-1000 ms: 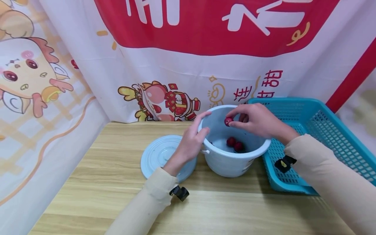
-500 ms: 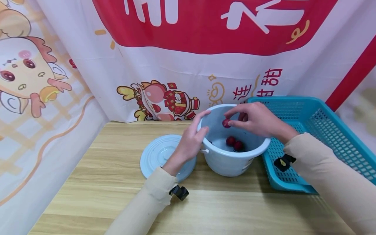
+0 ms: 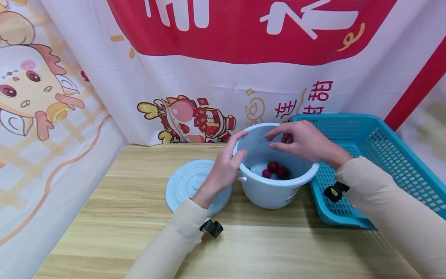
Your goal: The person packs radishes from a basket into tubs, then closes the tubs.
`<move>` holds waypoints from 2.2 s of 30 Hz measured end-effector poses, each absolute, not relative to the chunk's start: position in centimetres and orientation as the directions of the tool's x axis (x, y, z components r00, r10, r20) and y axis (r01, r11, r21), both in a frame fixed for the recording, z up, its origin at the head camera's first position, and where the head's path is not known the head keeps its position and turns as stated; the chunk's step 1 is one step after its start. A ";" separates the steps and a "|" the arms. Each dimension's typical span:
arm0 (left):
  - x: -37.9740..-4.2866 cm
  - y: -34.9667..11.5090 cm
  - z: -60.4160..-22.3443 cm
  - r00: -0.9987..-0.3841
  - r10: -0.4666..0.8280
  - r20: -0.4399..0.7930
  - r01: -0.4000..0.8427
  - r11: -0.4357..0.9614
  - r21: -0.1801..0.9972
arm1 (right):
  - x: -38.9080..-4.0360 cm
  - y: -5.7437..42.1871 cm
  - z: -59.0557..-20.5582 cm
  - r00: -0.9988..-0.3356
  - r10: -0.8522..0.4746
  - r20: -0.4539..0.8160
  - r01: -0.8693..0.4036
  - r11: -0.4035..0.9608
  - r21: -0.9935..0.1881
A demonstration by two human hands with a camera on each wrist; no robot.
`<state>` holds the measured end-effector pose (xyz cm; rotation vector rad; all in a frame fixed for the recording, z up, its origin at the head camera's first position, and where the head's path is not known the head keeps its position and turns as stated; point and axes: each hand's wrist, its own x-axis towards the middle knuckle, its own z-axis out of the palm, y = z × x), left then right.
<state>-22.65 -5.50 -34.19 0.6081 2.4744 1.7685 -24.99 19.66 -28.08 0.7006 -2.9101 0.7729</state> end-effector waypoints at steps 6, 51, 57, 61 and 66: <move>-22.6 -5.6 -34.1 -0.922 0.332 0.198 0.295 0.273 0.915 | -25.1 19.8 -28.2 -0.895 -0.411 0.171 -0.439 0.751 -0.493; -22.8 -5.5 -34.3 -0.918 0.319 0.236 0.326 0.270 0.906 | -28.3 37.4 -31.2 -1.000 0.008 0.024 -0.013 0.668 -0.744; -22.8 -5.3 -34.2 -0.917 0.325 0.233 0.326 0.271 0.906 | -28.8 38.3 -31.8 -1.000 0.016 0.003 0.008 0.660 -0.751; -22.8 -5.3 -34.2 -0.918 0.324 0.230 0.323 0.274 0.906 | -29.2 38.7 -32.3 -1.000 0.001 -0.028 0.021 0.673 -0.740; -22.7 -5.3 -34.2 -0.918 0.324 0.229 0.323 0.277 0.905 | -29.3 38.9 -32.8 -0.997 0.009 -0.072 0.058 0.700 -0.712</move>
